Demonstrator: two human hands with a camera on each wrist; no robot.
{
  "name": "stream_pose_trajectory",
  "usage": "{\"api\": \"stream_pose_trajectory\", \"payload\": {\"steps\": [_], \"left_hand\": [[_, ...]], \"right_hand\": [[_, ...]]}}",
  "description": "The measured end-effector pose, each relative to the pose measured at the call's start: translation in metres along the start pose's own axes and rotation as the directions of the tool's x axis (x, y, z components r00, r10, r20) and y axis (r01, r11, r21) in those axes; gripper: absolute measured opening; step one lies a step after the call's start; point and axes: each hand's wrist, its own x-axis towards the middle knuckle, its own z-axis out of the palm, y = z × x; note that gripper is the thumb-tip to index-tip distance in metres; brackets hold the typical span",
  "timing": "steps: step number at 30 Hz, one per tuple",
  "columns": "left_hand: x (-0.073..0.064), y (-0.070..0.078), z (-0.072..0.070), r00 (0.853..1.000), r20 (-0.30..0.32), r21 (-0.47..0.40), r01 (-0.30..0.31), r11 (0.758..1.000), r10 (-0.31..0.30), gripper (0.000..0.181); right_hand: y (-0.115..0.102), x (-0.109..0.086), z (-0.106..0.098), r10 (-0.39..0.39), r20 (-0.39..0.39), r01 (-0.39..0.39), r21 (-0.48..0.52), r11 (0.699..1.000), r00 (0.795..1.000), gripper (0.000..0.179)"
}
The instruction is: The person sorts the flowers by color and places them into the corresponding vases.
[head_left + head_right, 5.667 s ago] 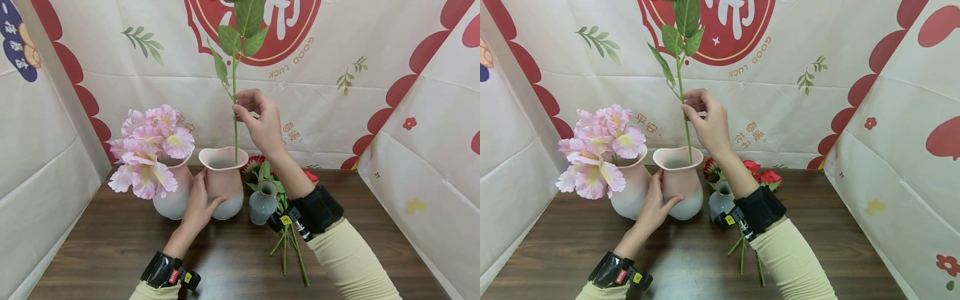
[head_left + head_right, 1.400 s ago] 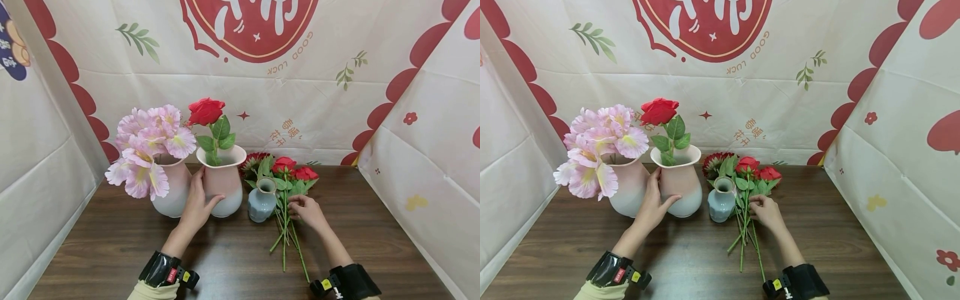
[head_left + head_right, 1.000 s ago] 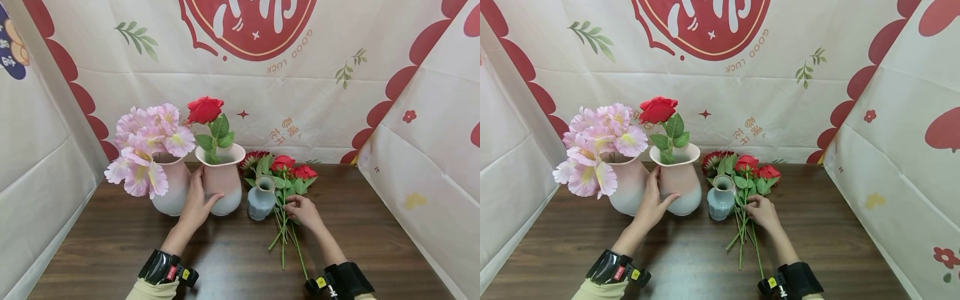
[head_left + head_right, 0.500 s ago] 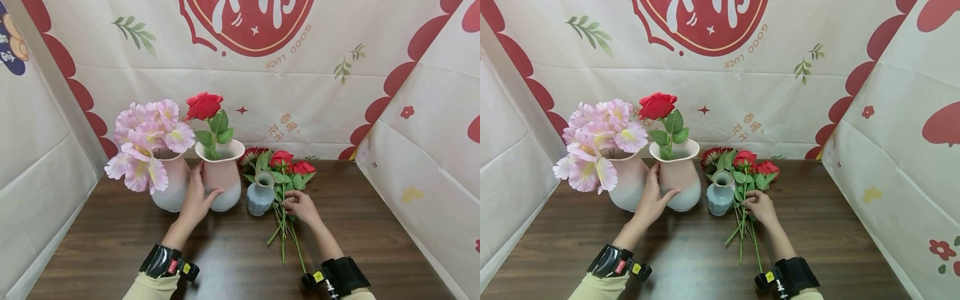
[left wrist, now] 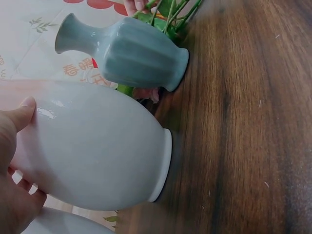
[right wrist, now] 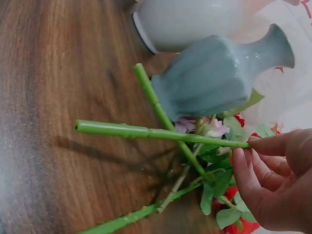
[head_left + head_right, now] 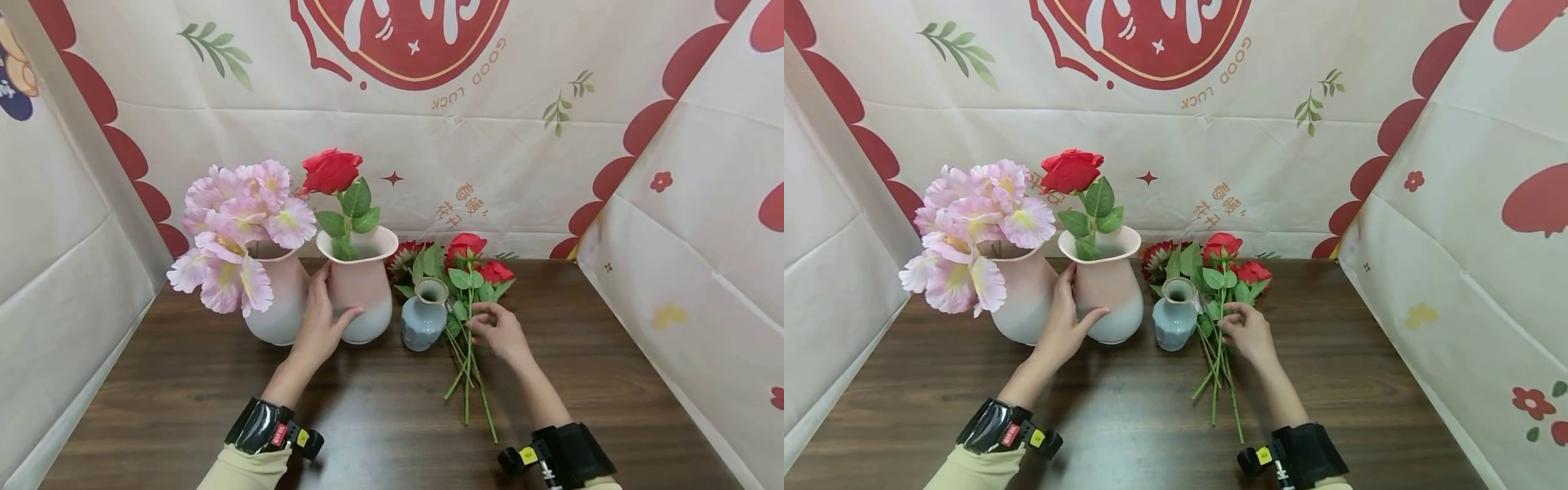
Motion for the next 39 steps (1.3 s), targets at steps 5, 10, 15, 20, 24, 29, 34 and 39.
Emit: {"api": "stream_pose_trajectory", "payload": {"steps": [5, 10, 15, 20, 24, 29, 34, 39], "left_hand": [[0.000, -0.001, 0.001, 1.000, 0.007, -0.001, -0.002, 1.000, 0.002, 0.094], [0.000, -0.001, 0.000, 1.000, 0.015, -0.007, 0.009, 1.000, -0.009, 0.094], [0.000, -0.003, -0.002, 1.000, 0.017, -0.006, 0.023, 1.000, -0.023, 0.095], [0.002, -0.002, -0.002, 1.000, 0.010, -0.008, 0.015, 1.000, -0.015, 0.094], [0.000, -0.001, -0.001, 1.000, 0.015, -0.014, 0.015, 1.000, -0.015, 0.094], [0.000, 0.000, -0.001, 1.000, 0.013, -0.016, 0.016, 1.000, -0.016, 0.093], [-0.002, 0.001, -0.002, 1.000, 0.016, -0.011, 0.020, 1.000, -0.020, 0.093], [-0.002, 0.000, -0.001, 1.000, 0.008, -0.006, 0.001, 1.000, -0.001, 0.092]], "right_hand": [[-0.008, -0.008, -0.006, -0.028, -0.032, 0.027, -0.022, 0.999, 0.999, 0.041], [-0.015, -0.014, -0.011, -0.049, -0.055, 0.048, -0.019, 0.999, 0.997, 0.042], [-0.022, -0.018, -0.015, -0.079, -0.069, 0.079, -0.008, 0.997, 0.995, 0.042], [-0.030, -0.023, -0.020, -0.103, -0.087, 0.106, 0.027, 0.994, 0.991, 0.042], [-0.036, -0.029, -0.024, -0.126, -0.098, 0.131, 0.049, 0.990, 0.987, 0.042], [-0.048, -0.034, -0.030, -0.198, -0.121, 0.205, 0.046, 0.978, 0.973, 0.040], [-0.054, -0.039, -0.032, -0.252, -0.134, 0.259, 0.034, 0.965, 0.958, 0.038], [-0.062, -0.040, -0.033, -0.282, -0.154, 0.292, 0.049, 0.955, 0.947, 0.035]]}}
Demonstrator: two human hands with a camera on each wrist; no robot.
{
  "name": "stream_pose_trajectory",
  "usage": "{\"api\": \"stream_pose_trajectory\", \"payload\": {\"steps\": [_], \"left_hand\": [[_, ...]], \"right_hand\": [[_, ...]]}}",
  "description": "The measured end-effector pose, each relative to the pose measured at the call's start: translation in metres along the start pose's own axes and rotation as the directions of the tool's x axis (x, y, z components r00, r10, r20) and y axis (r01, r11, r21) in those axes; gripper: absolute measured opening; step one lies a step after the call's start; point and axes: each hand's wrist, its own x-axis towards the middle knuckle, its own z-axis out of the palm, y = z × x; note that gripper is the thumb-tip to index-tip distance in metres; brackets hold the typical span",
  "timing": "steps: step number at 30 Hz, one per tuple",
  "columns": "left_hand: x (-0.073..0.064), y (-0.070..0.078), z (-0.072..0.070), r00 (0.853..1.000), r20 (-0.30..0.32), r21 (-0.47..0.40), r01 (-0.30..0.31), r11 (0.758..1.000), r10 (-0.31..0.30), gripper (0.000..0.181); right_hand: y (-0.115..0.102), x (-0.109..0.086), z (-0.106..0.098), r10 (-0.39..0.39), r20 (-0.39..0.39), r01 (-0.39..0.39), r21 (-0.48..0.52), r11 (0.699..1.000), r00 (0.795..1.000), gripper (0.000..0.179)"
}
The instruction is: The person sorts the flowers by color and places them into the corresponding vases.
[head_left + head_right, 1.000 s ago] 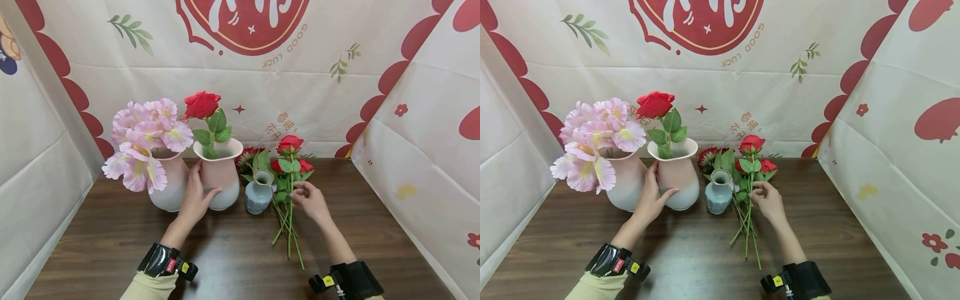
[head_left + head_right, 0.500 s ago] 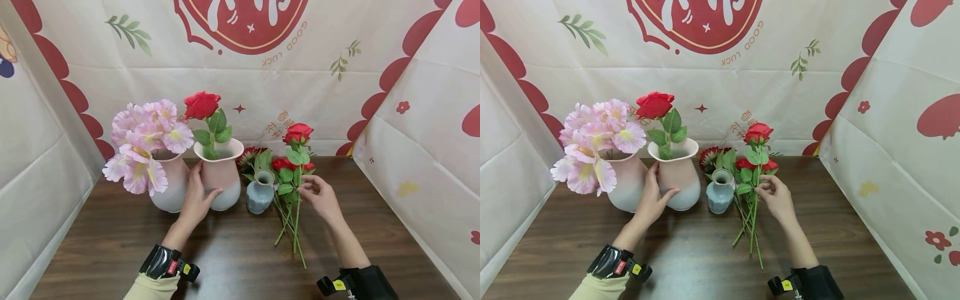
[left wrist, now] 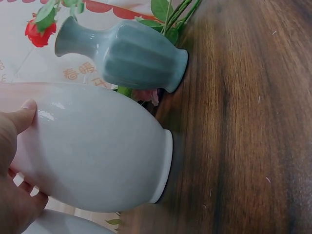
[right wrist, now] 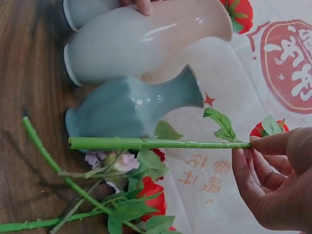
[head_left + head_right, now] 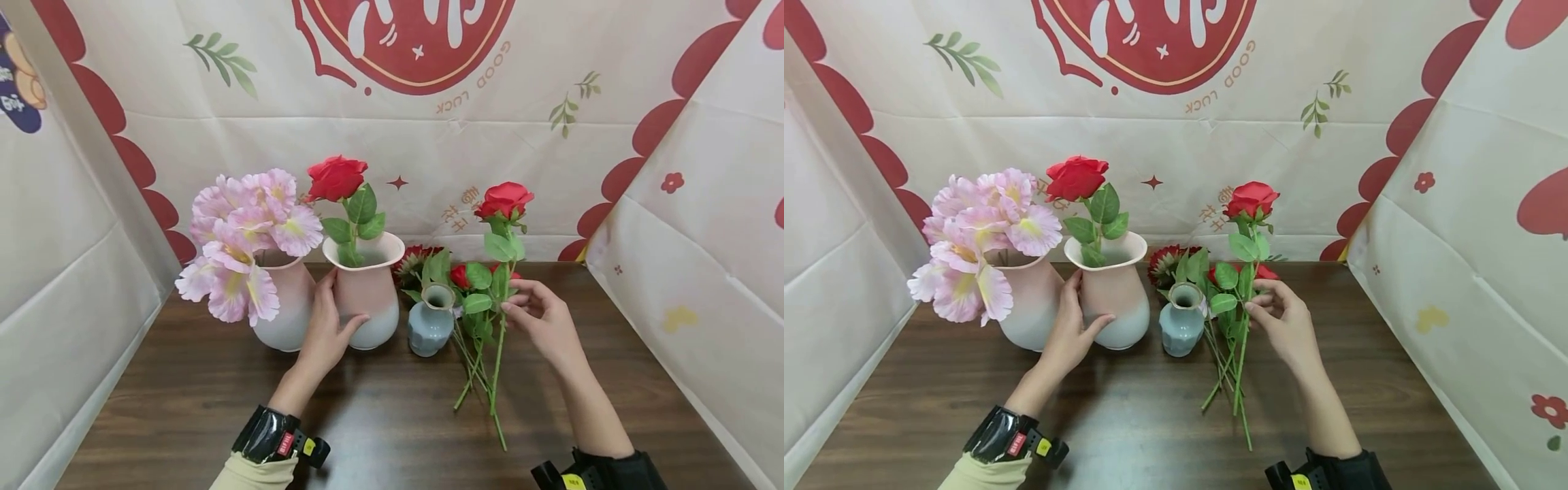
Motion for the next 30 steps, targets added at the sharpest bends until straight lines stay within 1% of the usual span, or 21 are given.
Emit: {"api": "stream_pose_trajectory", "payload": {"steps": [5, 10, 15, 19, 25, 28, 30], "left_hand": [[-0.001, -0.001, 0.001, 1.000, 0.003, 0.001, 0.001, 1.000, -0.001, 0.092], [-0.002, -0.002, 0.001, 1.000, 0.007, 0.004, 0.006, 1.000, -0.006, 0.092], [0.000, -0.002, 0.001, 1.000, 0.003, 0.010, -0.003, 1.000, 0.003, 0.093], [0.000, -0.003, 0.001, 1.000, 0.005, 0.017, 0.004, 1.000, -0.004, 0.093], [0.001, -0.003, 0.001, 1.000, 0.002, 0.023, -0.003, 1.000, 0.003, 0.093], [0.002, -0.003, 0.001, 1.000, 0.000, 0.025, -0.006, 1.000, 0.006, 0.092], [0.002, -0.002, 0.001, 1.000, -0.002, 0.024, -0.008, 1.000, 0.008, 0.093]], "right_hand": [[-0.011, 0.001, 0.000, -0.023, -0.010, 0.023, 0.029, 0.999, 1.000, 0.033], [-0.029, 0.005, 0.003, -0.038, -0.016, 0.039, 0.053, 0.998, 0.999, 0.030], [-0.050, 0.014, 0.009, -0.087, -0.017, 0.088, 0.089, 0.992, 0.996, 0.029], [-0.064, 0.021, 0.015, -0.117, -0.008, 0.117, 0.105, 0.988, 0.993, 0.033], [-0.083, 0.029, 0.023, -0.163, -0.034, 0.164, 0.023, 0.986, 0.986, 0.036], [-0.090, 0.032, 0.027, -0.190, -0.049, 0.191, 0.031, 0.981, 0.981, 0.035], [-0.095, 0.034, 0.031, -0.202, -0.056, 0.205, 0.063, 0.977, 0.978, 0.035]]}}
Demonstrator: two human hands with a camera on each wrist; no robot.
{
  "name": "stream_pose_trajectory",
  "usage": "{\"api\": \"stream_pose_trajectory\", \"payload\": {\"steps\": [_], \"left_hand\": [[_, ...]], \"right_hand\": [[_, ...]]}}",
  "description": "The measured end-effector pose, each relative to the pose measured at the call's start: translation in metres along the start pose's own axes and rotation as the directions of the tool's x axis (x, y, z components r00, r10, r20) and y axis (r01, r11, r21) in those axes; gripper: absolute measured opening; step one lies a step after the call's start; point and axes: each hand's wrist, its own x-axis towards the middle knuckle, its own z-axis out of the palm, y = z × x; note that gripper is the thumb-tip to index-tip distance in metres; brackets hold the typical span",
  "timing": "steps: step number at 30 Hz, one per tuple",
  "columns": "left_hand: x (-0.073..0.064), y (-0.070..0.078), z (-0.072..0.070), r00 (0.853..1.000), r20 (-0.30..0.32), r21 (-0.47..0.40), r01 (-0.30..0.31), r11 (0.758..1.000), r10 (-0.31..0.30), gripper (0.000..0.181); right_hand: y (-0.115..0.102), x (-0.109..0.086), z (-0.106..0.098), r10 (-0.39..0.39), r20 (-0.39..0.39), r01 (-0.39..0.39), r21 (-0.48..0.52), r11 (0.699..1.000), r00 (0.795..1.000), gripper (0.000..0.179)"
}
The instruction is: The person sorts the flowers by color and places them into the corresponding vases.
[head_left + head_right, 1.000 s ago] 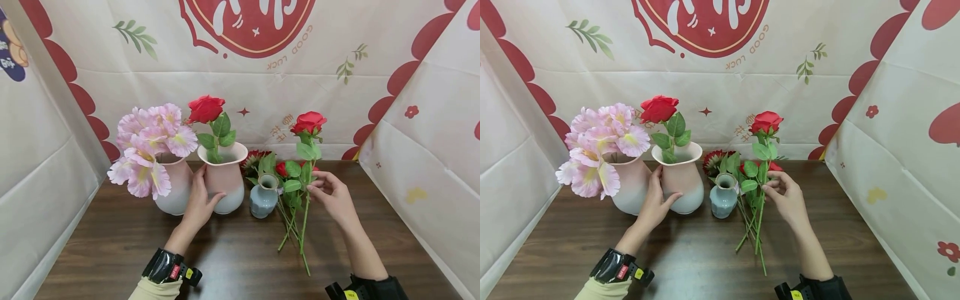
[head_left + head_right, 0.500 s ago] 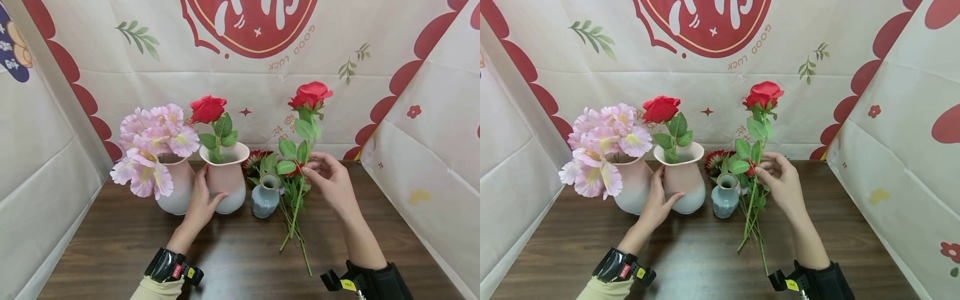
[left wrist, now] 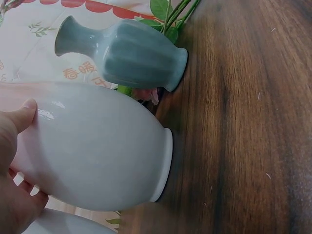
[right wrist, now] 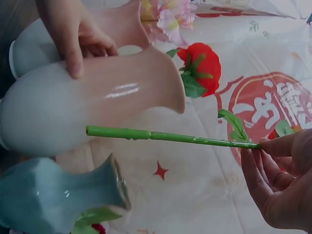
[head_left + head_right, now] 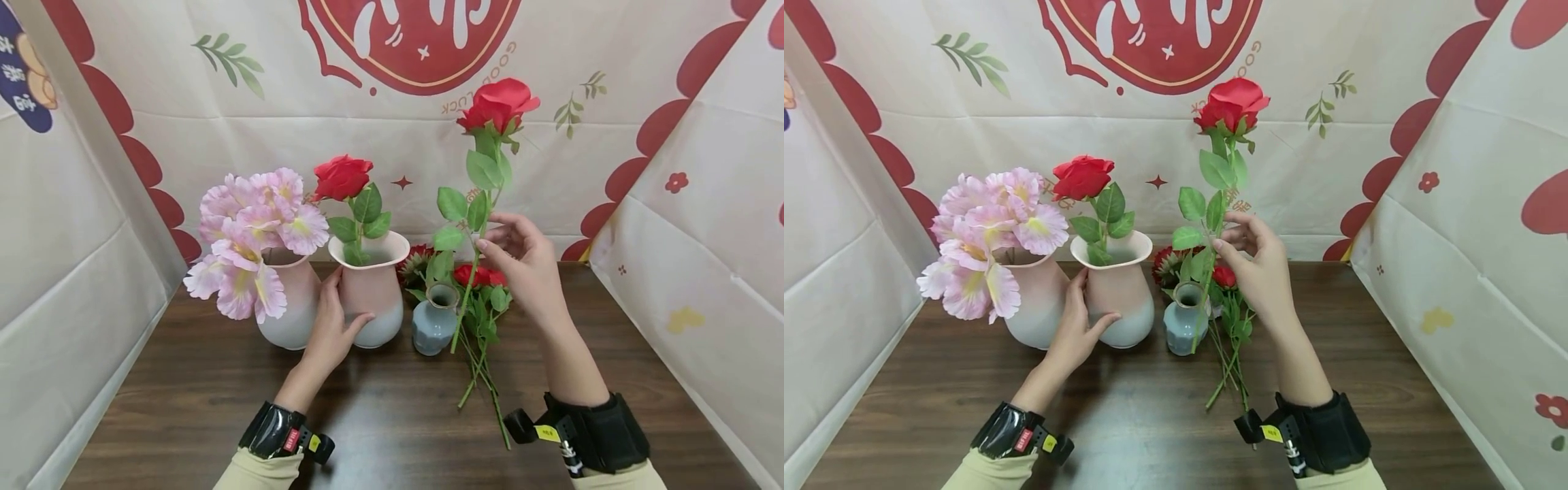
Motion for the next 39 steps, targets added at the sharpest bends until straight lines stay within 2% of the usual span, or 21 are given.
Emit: {"api": "stream_pose_trajectory", "payload": {"steps": [8, 17, 23, 33, 36, 39], "left_hand": [[0.000, -0.001, 0.000, 1.000, 0.000, 0.005, -0.004, 1.000, 0.004, 0.093], [0.002, -0.003, 0.002, 0.999, -0.023, 0.016, -0.037, 0.999, 0.037, 0.093], [0.001, -0.004, 0.001, 0.999, -0.021, 0.017, -0.033, 0.999, 0.033, 0.093], [0.000, -0.001, 0.000, 0.999, -0.024, 0.019, -0.030, 0.999, 0.031, 0.092], [0.000, -0.001, 0.000, 0.999, -0.021, 0.027, -0.027, 0.999, 0.028, 0.093], [0.000, -0.001, 0.000, 0.999, -0.021, 0.028, -0.025, 0.999, 0.026, 0.092]], "right_hand": [[-0.023, 0.013, 0.016, -0.056, -0.039, 0.062, 0.167, 0.984, 0.998, 0.032], [-0.047, 0.037, 0.036, -0.170, -0.080, 0.184, 0.212, 0.960, 0.982, 0.032], [-0.056, 0.049, 0.045, -0.221, -0.119, 0.244, 0.248, 0.938, 0.968, 0.033], [-0.066, 0.061, 0.052, -0.210, -0.162, 0.254, 0.340, 0.905, 0.964, 0.031], [-0.067, 0.065, 0.056, -0.249, -0.193, 0.302, 0.335, 0.893, 0.949, 0.030], [-0.065, 0.070, 0.061, -0.322, -0.235, 0.386, 0.318, 0.866, 0.917, 0.029]]}}
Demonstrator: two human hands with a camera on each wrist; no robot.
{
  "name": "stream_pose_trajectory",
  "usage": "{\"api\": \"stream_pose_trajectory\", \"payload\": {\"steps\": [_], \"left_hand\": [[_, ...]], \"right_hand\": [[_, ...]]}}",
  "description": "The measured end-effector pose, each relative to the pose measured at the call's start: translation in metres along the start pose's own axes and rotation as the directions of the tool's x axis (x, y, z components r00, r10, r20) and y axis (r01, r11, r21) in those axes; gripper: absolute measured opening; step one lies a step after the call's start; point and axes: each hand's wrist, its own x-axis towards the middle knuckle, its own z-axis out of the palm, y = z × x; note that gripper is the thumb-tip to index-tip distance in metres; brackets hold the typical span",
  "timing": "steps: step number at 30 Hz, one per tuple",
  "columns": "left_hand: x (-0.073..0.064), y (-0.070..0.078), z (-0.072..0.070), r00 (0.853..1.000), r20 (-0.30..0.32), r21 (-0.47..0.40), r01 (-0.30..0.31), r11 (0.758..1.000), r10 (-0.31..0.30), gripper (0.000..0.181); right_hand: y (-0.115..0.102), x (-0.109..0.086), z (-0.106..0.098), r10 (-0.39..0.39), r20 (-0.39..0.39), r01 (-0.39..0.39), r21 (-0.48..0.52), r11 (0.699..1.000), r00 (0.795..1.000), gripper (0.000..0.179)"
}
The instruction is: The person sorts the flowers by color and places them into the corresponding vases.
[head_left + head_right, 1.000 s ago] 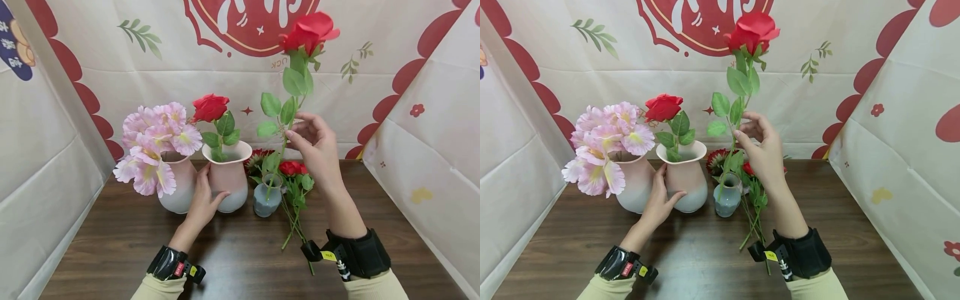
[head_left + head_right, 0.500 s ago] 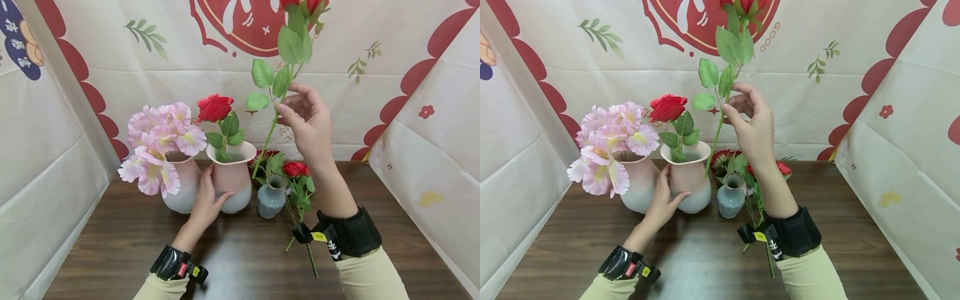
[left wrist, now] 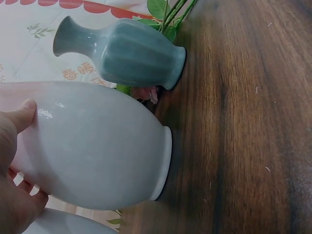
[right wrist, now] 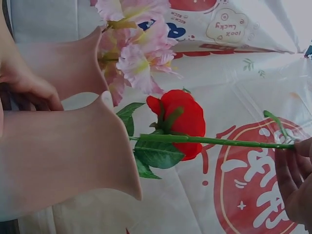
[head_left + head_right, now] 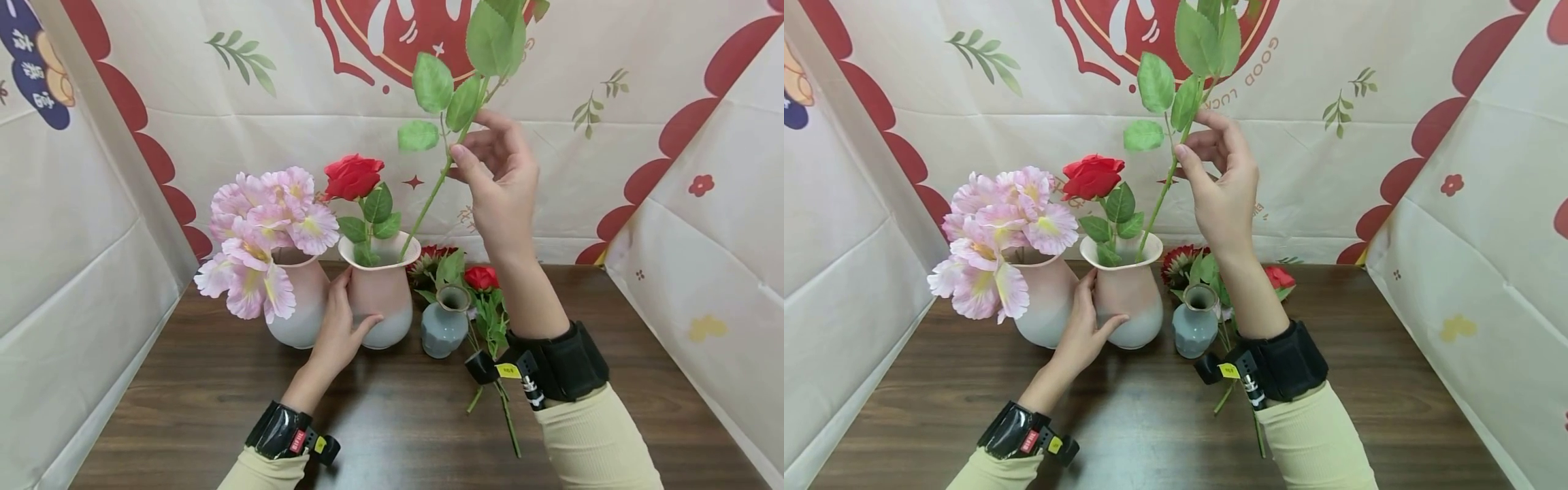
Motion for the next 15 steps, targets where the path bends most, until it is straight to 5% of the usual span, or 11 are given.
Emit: {"api": "stream_pose_trajectory", "payload": {"steps": [6, 15], "left_hand": [[0.000, 0.001, 0.000, 1.000, -0.001, 0.001, -0.006, 1.000, 0.006, 0.092], [-0.001, 0.001, 0.000, 1.000, 0.002, -0.004, -0.008, 1.000, 0.008, 0.092]], "right_hand": [[0.012, 0.001, 0.006, -0.118, 0.000, 0.118, -0.005, 0.993, 0.993, 0.028], [0.025, -0.003, 0.011, -0.097, 0.020, 0.098, -0.069, 0.993, 0.995, 0.031]]}}
